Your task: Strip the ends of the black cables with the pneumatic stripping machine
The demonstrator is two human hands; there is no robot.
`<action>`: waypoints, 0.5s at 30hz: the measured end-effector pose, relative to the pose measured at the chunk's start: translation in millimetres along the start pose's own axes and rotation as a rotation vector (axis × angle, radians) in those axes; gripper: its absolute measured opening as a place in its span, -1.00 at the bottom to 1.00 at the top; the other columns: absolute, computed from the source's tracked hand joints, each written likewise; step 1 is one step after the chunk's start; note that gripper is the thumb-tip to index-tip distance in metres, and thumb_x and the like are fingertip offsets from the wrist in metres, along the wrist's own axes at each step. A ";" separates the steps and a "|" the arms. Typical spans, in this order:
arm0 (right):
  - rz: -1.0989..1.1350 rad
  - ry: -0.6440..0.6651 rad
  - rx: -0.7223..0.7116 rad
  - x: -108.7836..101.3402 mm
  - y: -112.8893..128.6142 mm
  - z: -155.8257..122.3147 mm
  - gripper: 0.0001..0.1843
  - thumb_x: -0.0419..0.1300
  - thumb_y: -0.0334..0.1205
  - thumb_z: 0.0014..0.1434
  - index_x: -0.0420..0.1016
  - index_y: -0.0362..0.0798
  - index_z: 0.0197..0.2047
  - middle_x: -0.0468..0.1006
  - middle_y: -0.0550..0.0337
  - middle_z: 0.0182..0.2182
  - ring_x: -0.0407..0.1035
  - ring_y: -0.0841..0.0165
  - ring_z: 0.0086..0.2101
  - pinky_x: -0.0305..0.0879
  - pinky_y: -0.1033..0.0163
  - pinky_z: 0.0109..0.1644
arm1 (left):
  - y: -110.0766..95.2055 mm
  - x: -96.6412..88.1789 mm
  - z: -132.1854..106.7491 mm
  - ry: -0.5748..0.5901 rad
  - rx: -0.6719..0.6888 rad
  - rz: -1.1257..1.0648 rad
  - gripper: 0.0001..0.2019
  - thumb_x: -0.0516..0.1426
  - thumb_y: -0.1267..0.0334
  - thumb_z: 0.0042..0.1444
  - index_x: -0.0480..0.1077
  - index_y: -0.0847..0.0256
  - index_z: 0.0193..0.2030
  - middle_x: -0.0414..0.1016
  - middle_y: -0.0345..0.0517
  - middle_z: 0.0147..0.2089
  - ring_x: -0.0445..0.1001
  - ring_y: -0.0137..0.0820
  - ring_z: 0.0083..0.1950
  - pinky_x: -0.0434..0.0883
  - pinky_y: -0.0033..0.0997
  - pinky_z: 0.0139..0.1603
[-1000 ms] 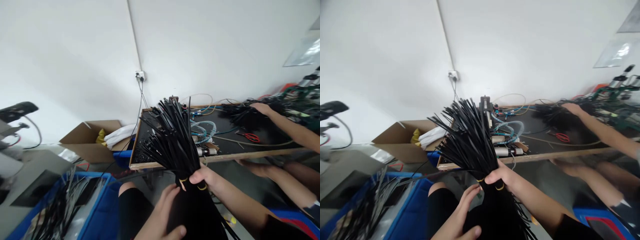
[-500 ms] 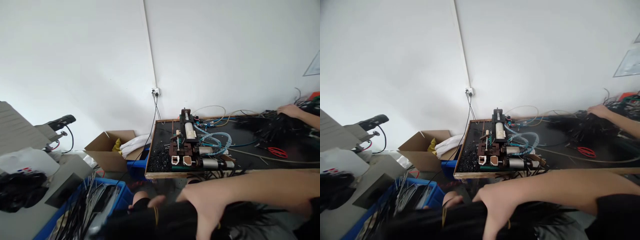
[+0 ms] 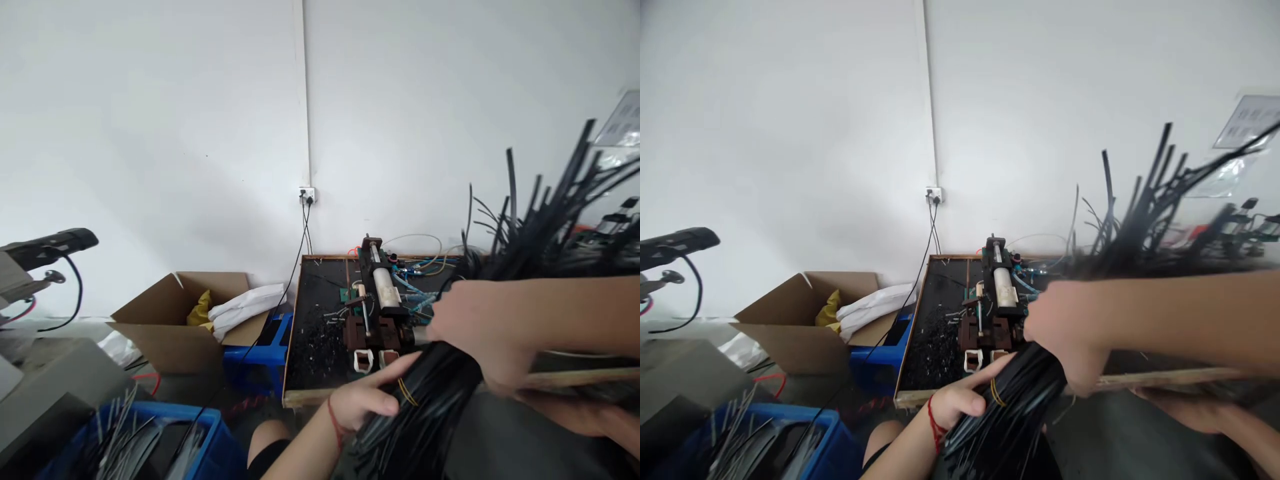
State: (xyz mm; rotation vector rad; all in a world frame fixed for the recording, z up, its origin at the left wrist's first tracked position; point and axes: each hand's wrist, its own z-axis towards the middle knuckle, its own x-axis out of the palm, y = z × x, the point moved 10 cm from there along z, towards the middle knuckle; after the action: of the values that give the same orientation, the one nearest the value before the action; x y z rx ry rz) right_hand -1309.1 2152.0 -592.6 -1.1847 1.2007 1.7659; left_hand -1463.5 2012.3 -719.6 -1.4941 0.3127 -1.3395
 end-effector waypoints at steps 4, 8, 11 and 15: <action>-0.294 0.353 -0.358 13.2 98.4 71.8 -0.64 0.62 -0.20 0.02 0.54 0.08 -0.58 0.49 0.32 -0.61 0.51 0.32 -0.43 0.48 0.08 0.11 | -63.9 -32.9 -13.7 -0.181 0.301 -0.082 -0.17 0.39 0.13 0.02 0.43 0.13 0.49 0.58 0.06 0.39 0.48 0.16 0.44 0.24 0.06 0.53; -0.496 0.481 -0.621 28.6 208.8 154.4 -0.74 0.61 -0.25 0.02 0.61 -0.03 -0.47 0.58 0.44 -0.50 0.56 0.35 -0.28 0.40 0.20 0.09 | -123.3 -68.2 -52.3 -0.440 0.479 -0.092 -0.22 0.27 0.11 0.26 0.24 0.09 0.60 0.66 0.10 0.28 0.69 0.04 0.17 0.56 -0.01 0.21; -0.572 0.538 -0.685 64.8 260.8 202.1 -0.73 0.63 -0.40 -0.03 0.65 -0.08 -0.33 0.61 0.42 -0.44 0.57 0.30 -0.18 0.40 0.10 0.18 | -149.5 -111.6 -75.2 -0.678 0.571 -0.064 -0.26 0.27 0.12 0.30 0.24 0.09 0.59 0.70 0.06 0.22 0.73 -0.09 0.02 0.59 -0.08 0.18; -0.691 0.616 -0.727 139.7 284.1 219.2 -0.84 0.38 -0.23 0.41 0.61 -0.19 -0.10 0.69 0.13 -0.13 0.58 0.29 -0.10 0.52 0.00 0.12 | -143.2 -165.9 -95.3 -0.895 0.558 -0.114 -0.30 0.35 0.08 0.19 0.40 0.13 0.46 0.75 0.00 0.10 0.74 -0.13 0.01 0.61 -0.19 0.14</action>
State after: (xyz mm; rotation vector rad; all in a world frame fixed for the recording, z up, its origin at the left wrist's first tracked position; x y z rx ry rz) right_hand -1676.2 2268.1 -599.2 -2.3410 0.2837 1.3288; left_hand -1660.6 2147.3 -715.1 -1.4681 -0.6714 -0.6373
